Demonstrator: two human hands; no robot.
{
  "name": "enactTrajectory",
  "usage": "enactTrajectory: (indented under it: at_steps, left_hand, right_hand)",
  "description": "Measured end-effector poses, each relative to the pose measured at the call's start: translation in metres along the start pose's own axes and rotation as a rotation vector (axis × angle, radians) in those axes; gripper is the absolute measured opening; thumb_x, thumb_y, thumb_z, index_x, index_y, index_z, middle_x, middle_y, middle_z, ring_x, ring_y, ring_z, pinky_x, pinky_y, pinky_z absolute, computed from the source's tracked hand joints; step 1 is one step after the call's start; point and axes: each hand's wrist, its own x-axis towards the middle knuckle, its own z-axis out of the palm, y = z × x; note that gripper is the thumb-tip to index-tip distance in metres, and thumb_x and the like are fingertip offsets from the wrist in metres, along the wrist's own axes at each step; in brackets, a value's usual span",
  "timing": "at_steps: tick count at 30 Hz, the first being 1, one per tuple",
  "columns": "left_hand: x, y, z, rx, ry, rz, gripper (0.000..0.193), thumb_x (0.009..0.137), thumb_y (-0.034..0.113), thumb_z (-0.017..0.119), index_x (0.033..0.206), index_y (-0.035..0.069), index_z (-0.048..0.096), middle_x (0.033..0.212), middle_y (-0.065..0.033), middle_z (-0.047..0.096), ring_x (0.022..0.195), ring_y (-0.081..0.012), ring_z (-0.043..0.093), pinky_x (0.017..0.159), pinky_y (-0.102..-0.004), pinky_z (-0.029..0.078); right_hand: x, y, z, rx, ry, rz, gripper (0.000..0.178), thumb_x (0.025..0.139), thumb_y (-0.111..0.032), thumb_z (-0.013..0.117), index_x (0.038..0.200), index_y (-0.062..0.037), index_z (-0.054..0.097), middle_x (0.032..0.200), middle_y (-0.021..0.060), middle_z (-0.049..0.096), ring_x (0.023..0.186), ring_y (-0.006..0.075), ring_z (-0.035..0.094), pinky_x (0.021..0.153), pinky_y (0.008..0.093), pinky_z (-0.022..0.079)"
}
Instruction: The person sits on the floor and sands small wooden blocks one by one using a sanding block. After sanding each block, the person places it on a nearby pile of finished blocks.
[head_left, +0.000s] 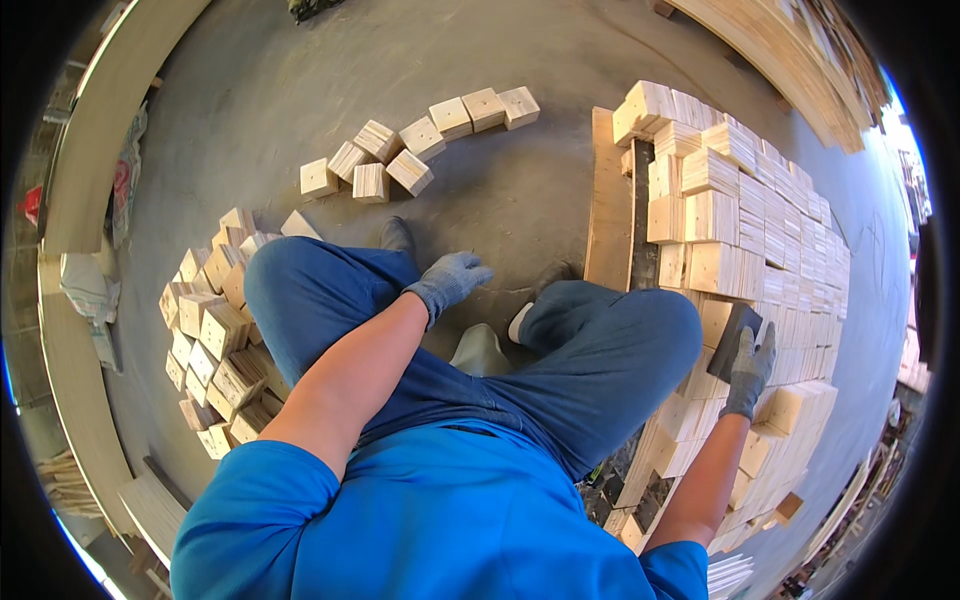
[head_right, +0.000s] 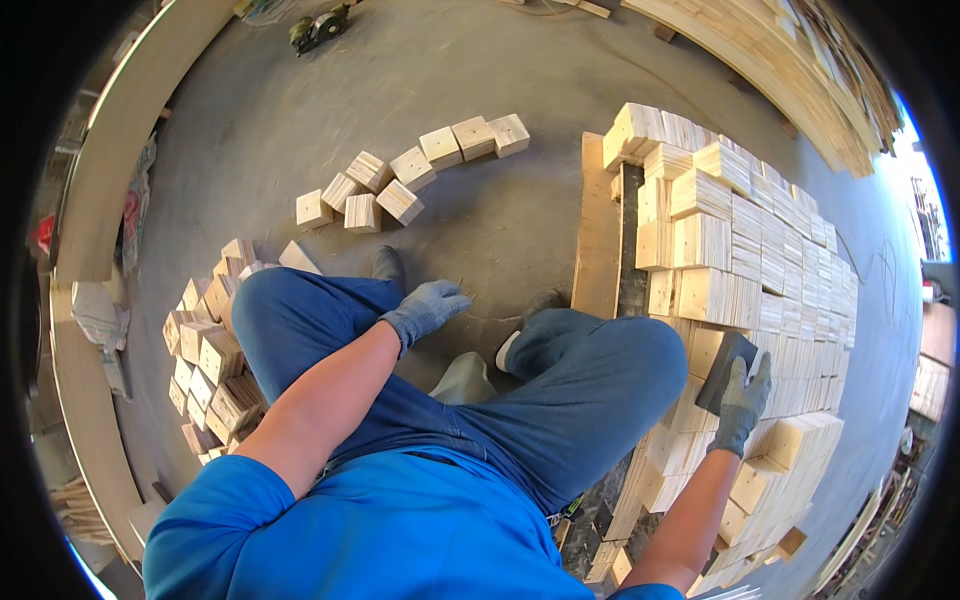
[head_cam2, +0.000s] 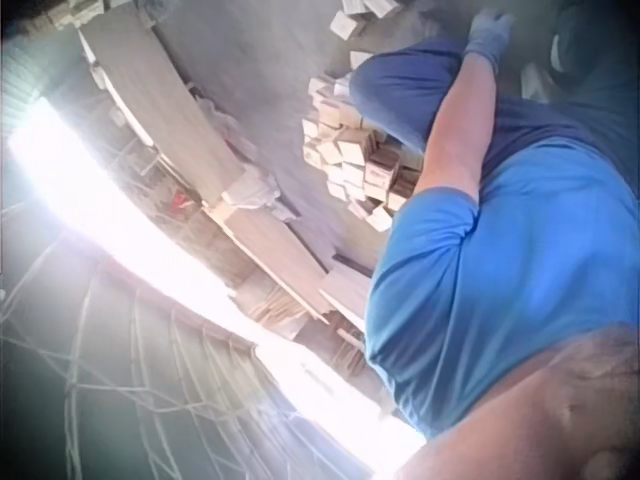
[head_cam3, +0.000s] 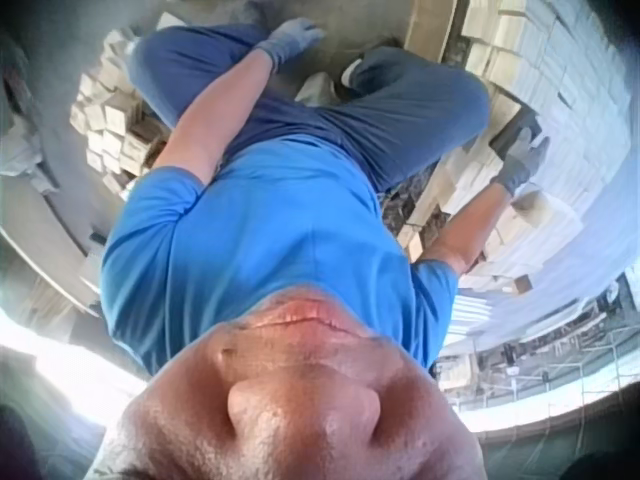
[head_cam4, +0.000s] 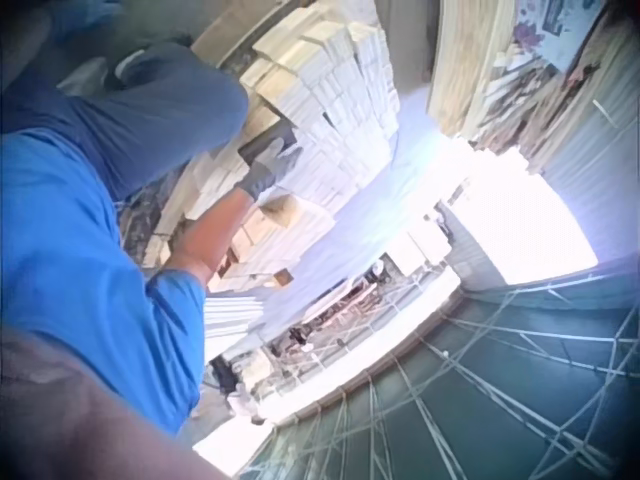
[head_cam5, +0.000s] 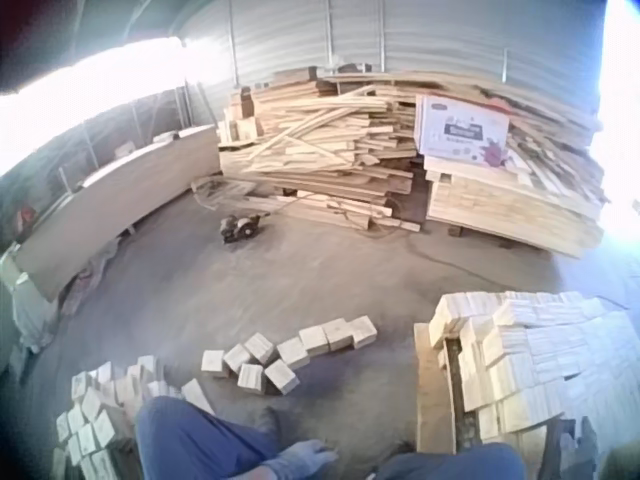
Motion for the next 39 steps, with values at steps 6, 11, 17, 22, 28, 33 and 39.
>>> enactTrajectory:
  at_steps: [6,11,17,22,28,33,39]
  left_hand:
    - [0.047,-0.032,-0.009,-0.024,0.015,0.118,0.047,0.096,0.033,0.075,0.131,0.002,0.072,0.132,-0.0204,0.071,0.117,-0.0374,0.069,0.098,-0.0402,0.055]
    - [0.100,-0.039,-0.043,-0.425,0.272,-0.142,0.056,0.094,0.034,0.082,0.133,-0.005,0.068,0.128,-0.0151,0.074,0.108,-0.0229,0.072,0.092,-0.0341,0.056]
    - [0.152,-0.103,-0.087,-0.557,0.601,-0.340,0.085,0.076,0.044,0.092,0.138,-0.004,0.060,0.139,-0.0239,0.068,0.133,-0.0358,0.063,0.112,-0.0409,0.048]
    - [0.200,-0.117,-0.101,-0.439,0.692,-0.469,0.101,0.071,0.044,0.094,0.150,0.002,0.046,0.145,-0.0279,0.059,0.135,-0.0399,0.059,0.113,-0.0436,0.048]
    - [0.250,-0.118,-0.110,-0.307,0.747,-0.617,0.124,0.066,0.045,0.096,0.165,0.008,0.030,0.153,-0.0327,0.048,0.138,-0.0448,0.055,0.114,-0.0468,0.048]
    - [0.272,-0.130,-0.105,-0.338,0.790,-0.637,0.126,0.065,0.039,0.096,0.167,0.009,0.027,0.153,-0.0294,0.050,0.137,-0.0427,0.056,0.114,-0.0456,0.048]
    - [0.247,-0.148,-0.095,-0.465,0.800,-0.526,0.112,0.068,0.026,0.092,0.158,-0.006,0.035,0.151,-0.0245,0.054,0.136,-0.0337,0.057,0.112,-0.0389,0.047]
  right_hand:
    - [-0.003,-0.027,0.012,-0.057,-0.084,-0.018,0.083,0.099,-0.043,0.073,0.160,0.0036,0.042,0.158,0.0285,0.048,0.145,0.0427,0.048,0.122,0.0460,0.040]
    - [-0.009,-0.030,0.013,-0.167,-0.072,-0.036,0.089,0.096,-0.039,0.077,0.164,0.0014,0.036,0.162,0.0280,0.044,0.149,0.0418,0.044,0.124,0.0453,0.036]
    - [-0.021,-0.043,0.000,-0.255,-0.079,0.095,0.089,0.098,-0.041,0.074,0.166,-0.0007,0.033,0.165,0.0267,0.041,0.150,0.0419,0.043,0.124,0.0458,0.036]
    - [-0.026,-0.033,0.017,-0.116,-0.038,0.118,0.083,0.100,-0.038,0.073,0.163,0.0028,0.037,0.164,0.0271,0.043,0.149,0.0410,0.045,0.124,0.0445,0.035]
    - [-0.028,-0.017,0.024,-0.072,0.041,0.092,0.079,0.101,-0.034,0.072,0.162,0.0025,0.038,0.164,0.0249,0.044,0.149,0.0380,0.046,0.123,0.0438,0.035]
    - [-0.028,-0.008,0.026,-0.035,0.072,0.105,0.076,0.101,-0.028,0.073,0.163,0.0002,0.039,0.164,0.0237,0.044,0.147,0.0376,0.048,0.121,0.0445,0.039]
    - [-0.032,-0.031,0.027,0.060,0.064,0.166,0.076,0.101,-0.026,0.072,0.162,0.0022,0.039,0.163,0.0243,0.046,0.147,0.0377,0.048,0.122,0.0457,0.037]
